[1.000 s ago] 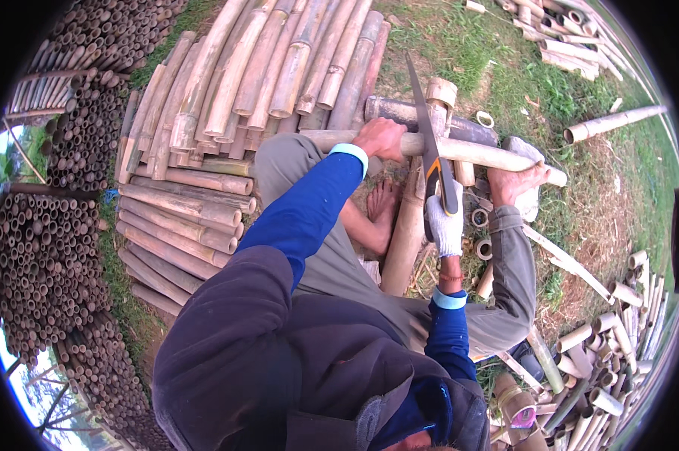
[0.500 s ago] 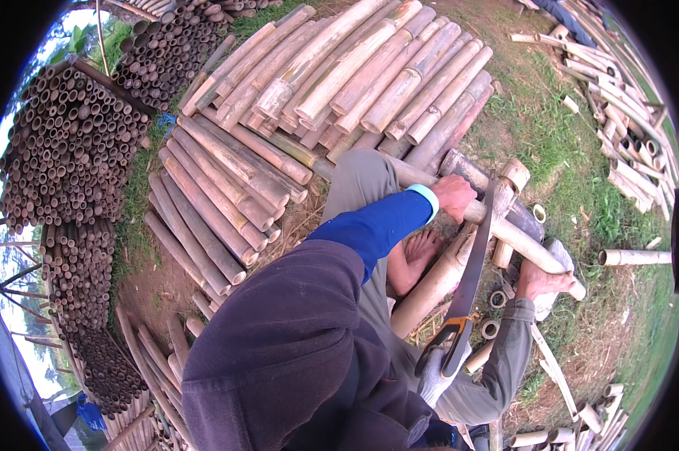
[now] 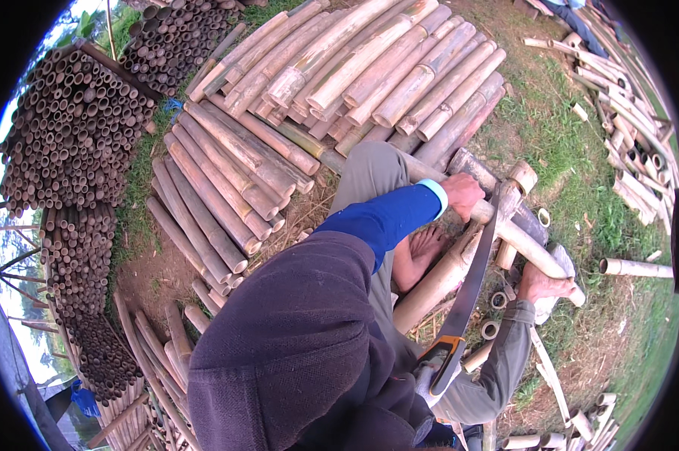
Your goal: The person sits on the ground and uses a machete to split long bamboo poles into smaller sections. They repeatedly position the bamboo, strike it with the machete, and separate the split pieces, stacking them nearby.
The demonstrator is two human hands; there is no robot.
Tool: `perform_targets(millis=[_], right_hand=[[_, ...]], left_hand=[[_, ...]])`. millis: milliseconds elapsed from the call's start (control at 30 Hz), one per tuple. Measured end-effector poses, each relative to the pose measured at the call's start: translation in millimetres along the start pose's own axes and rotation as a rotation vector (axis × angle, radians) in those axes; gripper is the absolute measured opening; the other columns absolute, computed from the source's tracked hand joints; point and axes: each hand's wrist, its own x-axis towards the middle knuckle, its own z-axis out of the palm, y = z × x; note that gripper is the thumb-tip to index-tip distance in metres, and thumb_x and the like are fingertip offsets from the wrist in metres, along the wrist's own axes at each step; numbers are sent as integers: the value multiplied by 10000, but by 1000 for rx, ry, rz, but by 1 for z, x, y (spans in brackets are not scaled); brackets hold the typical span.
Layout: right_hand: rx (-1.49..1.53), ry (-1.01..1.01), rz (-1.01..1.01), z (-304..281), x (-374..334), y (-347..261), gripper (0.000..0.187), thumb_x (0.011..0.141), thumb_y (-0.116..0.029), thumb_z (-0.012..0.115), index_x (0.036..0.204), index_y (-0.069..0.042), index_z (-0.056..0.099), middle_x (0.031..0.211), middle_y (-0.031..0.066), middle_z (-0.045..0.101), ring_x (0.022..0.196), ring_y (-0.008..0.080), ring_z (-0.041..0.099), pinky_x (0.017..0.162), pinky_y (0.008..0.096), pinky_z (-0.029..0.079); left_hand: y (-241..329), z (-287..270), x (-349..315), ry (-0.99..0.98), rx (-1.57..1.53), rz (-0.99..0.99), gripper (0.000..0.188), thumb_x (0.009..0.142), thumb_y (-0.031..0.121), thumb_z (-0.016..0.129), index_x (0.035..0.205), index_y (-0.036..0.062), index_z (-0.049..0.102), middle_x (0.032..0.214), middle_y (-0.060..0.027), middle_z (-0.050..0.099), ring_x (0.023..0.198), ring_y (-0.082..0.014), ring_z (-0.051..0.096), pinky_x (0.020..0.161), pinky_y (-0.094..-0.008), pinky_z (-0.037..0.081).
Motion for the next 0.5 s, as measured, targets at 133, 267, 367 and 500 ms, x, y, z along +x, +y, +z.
perform_targets(millis=[133, 267, 367, 500], right_hand=[[-79, 18, -179, 11, 27, 15, 542, 940, 32, 552, 1477, 10, 481, 1068, 78, 548, 794, 104, 561, 736, 270, 534], [179, -46, -57, 71, 214, -12, 363, 1016, -30, 635, 1367, -64, 549, 827, -9, 584, 613, 68, 526, 550, 289, 469], [64, -77, -48, 72, 257, -45, 309, 1025, -57, 638, 1328, -49, 575, 928, 30, 616, 732, 76, 541, 661, 280, 498], [2, -54, -167, 57, 150, -6, 457, 954, -11, 622, 1406, -7, 553, 1153, 101, 571, 1006, 208, 577, 993, 367, 501]], left_hand=[[8, 4, 1, 77, -8, -27, 540, 600, 420, 940, 979, 52, 832, 937, -210, 810, 926, -406, 793, 879, -502, 629], [7, -3, 2, 1, 27, -23, 652, 648, 488, 954, 1079, 28, 785, 1002, -204, 809, 990, -406, 780, 921, -497, 613], [6, -9, 12, -25, 25, 12, 697, 647, 514, 957, 1110, 23, 786, 1038, -210, 811, 1024, -415, 776, 936, -508, 608], [-12, -1, -1, -28, -7, -19, 693, 638, 497, 955, 1106, 17, 777, 1005, -218, 805, 994, -416, 776, 921, -514, 611]])
